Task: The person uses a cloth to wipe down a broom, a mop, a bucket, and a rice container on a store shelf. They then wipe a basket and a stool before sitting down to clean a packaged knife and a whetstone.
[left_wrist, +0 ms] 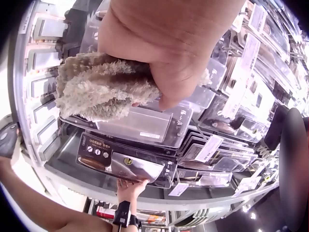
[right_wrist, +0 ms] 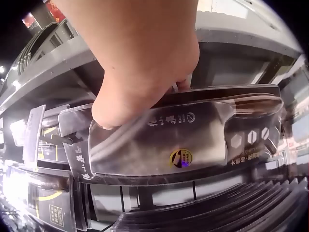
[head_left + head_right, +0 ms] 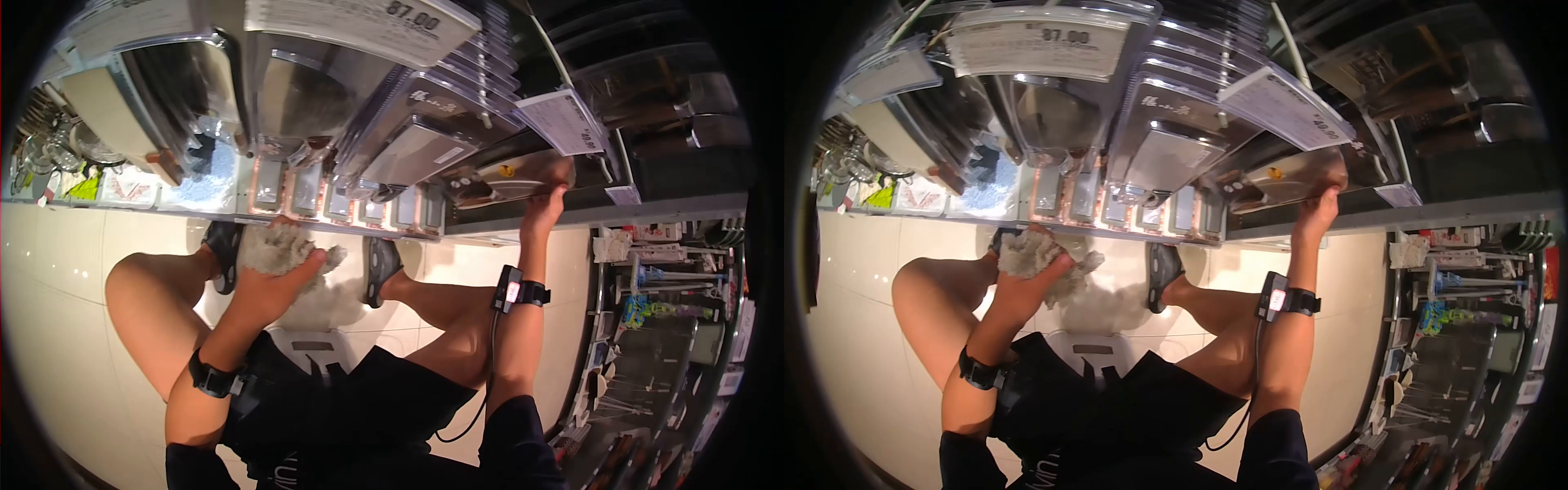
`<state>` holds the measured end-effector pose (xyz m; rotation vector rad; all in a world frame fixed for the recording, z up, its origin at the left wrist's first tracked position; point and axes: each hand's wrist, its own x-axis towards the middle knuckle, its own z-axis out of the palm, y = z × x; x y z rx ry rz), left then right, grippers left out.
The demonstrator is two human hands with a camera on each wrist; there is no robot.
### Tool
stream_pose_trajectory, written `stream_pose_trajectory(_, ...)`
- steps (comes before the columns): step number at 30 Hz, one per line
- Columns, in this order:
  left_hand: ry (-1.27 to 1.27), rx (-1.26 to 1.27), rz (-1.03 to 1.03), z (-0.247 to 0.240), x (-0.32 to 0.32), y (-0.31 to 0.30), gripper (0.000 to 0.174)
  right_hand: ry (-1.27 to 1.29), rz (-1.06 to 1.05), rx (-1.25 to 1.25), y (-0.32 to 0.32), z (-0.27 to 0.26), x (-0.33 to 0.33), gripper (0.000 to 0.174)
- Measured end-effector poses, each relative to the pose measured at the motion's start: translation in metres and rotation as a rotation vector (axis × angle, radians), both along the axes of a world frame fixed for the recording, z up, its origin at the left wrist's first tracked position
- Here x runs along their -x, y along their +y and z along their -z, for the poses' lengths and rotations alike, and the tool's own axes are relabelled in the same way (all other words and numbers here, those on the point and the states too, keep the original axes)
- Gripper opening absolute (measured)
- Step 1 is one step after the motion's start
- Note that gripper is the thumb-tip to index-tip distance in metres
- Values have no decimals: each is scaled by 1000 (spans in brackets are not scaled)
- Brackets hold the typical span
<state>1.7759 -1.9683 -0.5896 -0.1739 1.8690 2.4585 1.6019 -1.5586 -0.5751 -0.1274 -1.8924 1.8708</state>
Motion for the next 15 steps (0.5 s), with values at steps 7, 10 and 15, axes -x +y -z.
stream_pose_trajectory(7, 3, 90, 67, -7, -2, -4, 16, -217, 440, -271, -24, -19, -23, 40)
stream_pose_trajectory(10, -35, 42, 52, -9, -4, -2, 15, -36, 324, -229, -40, -8, -37, 17)
stream_pose_trajectory(15, -120, 31, 33, 0, -7, 3, 16, 27, -519, -432, -157, -9, -104, 20)
